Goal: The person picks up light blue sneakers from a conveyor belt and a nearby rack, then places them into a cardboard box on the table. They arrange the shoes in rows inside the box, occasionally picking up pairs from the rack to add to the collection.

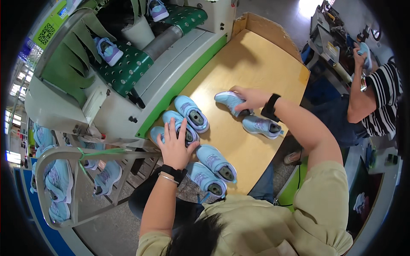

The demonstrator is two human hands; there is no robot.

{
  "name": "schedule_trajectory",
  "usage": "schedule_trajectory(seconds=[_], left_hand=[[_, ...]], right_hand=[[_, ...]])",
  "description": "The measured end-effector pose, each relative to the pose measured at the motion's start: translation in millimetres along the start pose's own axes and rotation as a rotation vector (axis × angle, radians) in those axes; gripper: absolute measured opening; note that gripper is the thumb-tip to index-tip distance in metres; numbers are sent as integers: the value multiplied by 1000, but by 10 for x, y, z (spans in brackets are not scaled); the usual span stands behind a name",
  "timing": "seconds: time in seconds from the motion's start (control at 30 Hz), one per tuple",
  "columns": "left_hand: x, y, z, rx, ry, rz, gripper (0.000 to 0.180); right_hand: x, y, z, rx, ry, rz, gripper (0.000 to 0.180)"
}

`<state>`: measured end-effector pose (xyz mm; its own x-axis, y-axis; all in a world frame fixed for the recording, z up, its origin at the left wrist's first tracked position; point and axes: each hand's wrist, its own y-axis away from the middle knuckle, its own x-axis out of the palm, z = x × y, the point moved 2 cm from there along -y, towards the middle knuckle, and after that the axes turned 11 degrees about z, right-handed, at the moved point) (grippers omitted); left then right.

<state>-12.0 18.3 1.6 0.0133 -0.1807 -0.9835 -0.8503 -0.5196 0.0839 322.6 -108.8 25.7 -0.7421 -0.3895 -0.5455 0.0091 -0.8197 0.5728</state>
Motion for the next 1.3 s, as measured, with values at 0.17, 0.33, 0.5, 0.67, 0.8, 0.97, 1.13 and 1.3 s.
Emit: schedule_trajectory(seconds=[0.17, 0.33, 0.5, 0.67, 0.8, 0.97, 1.13, 1.3], left_hand=[[3, -8, -16, 2, 9, -9, 88], [3, 23, 9, -30, 6, -3, 87], [-32, 26, -32, -28, 8, -5, 86], [-76, 64, -5, -32, -24, -12, 86], [-3, 19, -9, -8, -19, -19, 87], [81, 4, 10, 0, -41, -51, 90], [49, 12, -1, -5, -26, -28, 88], [51, 5, 1, 4, -30, -46, 89]], right_hand=[[102, -10, -238, -111, 186, -401, 84], [-63, 84, 13, -14, 334, -21, 109], [15, -41, -225, 95, 425, -237, 133], [-276, -196, -663, 81, 110, -238, 77], [-252, 380, -1002, 227, 127, -137, 65], [319, 1064, -1168, 216, -266, -141, 86], [974, 1244, -816, -53, -49, -505, 100], [1150, 1168, -401, 119, 193, -701, 89]])
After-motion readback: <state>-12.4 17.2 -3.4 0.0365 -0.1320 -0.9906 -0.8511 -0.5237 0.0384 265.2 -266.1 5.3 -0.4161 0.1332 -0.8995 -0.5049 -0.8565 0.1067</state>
